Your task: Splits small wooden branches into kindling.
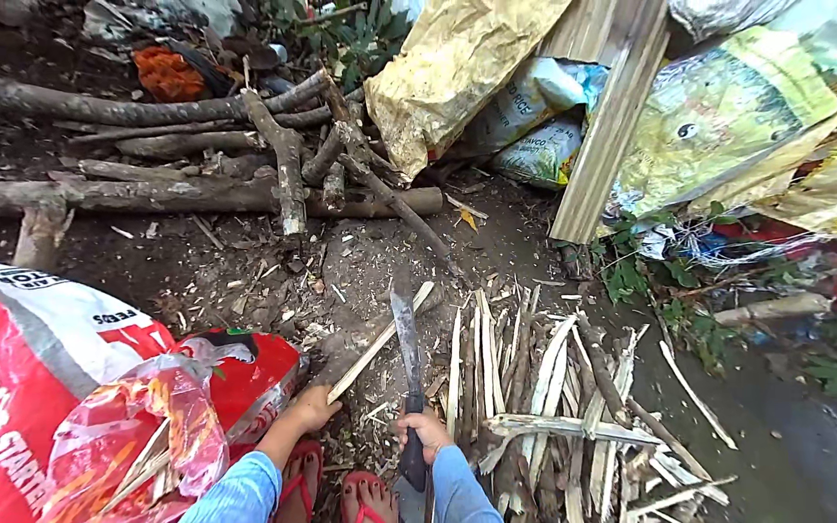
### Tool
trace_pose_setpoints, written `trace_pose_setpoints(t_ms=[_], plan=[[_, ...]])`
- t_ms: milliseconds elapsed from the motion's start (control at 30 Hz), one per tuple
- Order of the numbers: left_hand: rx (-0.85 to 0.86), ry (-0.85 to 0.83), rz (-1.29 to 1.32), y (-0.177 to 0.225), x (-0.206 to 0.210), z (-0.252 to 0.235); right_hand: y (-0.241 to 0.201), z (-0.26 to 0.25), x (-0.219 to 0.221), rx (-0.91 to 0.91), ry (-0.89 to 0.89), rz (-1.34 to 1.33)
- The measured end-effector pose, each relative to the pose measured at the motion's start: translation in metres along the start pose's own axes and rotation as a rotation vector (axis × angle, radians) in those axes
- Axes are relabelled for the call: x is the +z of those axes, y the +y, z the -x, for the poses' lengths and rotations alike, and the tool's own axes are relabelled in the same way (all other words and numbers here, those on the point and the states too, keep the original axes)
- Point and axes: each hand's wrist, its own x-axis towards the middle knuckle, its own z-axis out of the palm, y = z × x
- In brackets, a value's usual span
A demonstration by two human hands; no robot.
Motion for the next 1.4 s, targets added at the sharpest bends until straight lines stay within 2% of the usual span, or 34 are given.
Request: trace_pose_setpoints(t_ms=[67,167,267,367,433,467,500,533,600,633,667,767,867,933,1100,1233,1400], plan=[[-0.041,0.036,0.006,0.006,0.000,0.005,-0.005,0.002,0.007,-0.077,0.153,0.224],[-0.096,0.127,0.075,0.010,-0.002,0.010,-0.028,0.026,0.019,-0.279,0.236,0.364],[-0.104,0.119,0.062,0.006,-0.003,0.009,-0.080,0.080,0.035,-0.694,0.266,0.351],[-0.125,0.107,0.032,0.008,-0.004,0.009,-0.133,0.112,0.050,-1.178,0.301,0.201],[-0.129,0.118,0.022,0.009,-0.004,0.006,-0.147,0.113,0.060,-1.340,0.293,0.109],[-0.128,0.122,0.021,0.010,-0.004,0.006,-0.139,0.103,0.062,-1.313,0.336,0.144],[-0.128,0.126,0.022,0.008,-0.003,0.006,-0.118,0.085,0.059,-1.181,0.415,0.271],[-0.127,0.131,0.019,0.005,0.001,0.006,-0.090,0.066,0.052,-0.914,0.470,0.460],[-0.128,0.133,0.004,0.005,0.006,0.006,-0.047,0.019,0.029,-0.234,0.394,0.843],[-0.121,0.141,0.003,0.006,0.006,0.004,-0.035,-0.003,0.020,-0.041,0.351,0.910],[-0.115,0.159,0.001,0.003,0.001,0.001,-0.031,-0.017,0.020,0.038,0.325,0.911],[-0.079,0.133,0.046,-0.005,0.003,0.004,-0.028,-0.017,0.017,0.077,0.243,0.711],[-0.022,0.087,0.072,-0.008,-0.003,0.003,-0.028,-0.006,0.005,0.080,0.057,0.187],[-0.003,0.060,0.114,-0.009,0.001,0.006,-0.016,0.000,0.000,0.050,0.025,0.068],[-0.017,0.093,0.291,0.009,0.003,0.006,0.017,0.002,0.007,-0.209,0.305,0.412],[0.018,0.106,0.263,0.044,-0.010,-0.008,0.017,0.028,0.013,-0.316,0.330,0.458],[0.000,0.111,0.180,0.082,-0.023,-0.019,0.031,0.027,0.007,-0.219,0.334,0.625]])
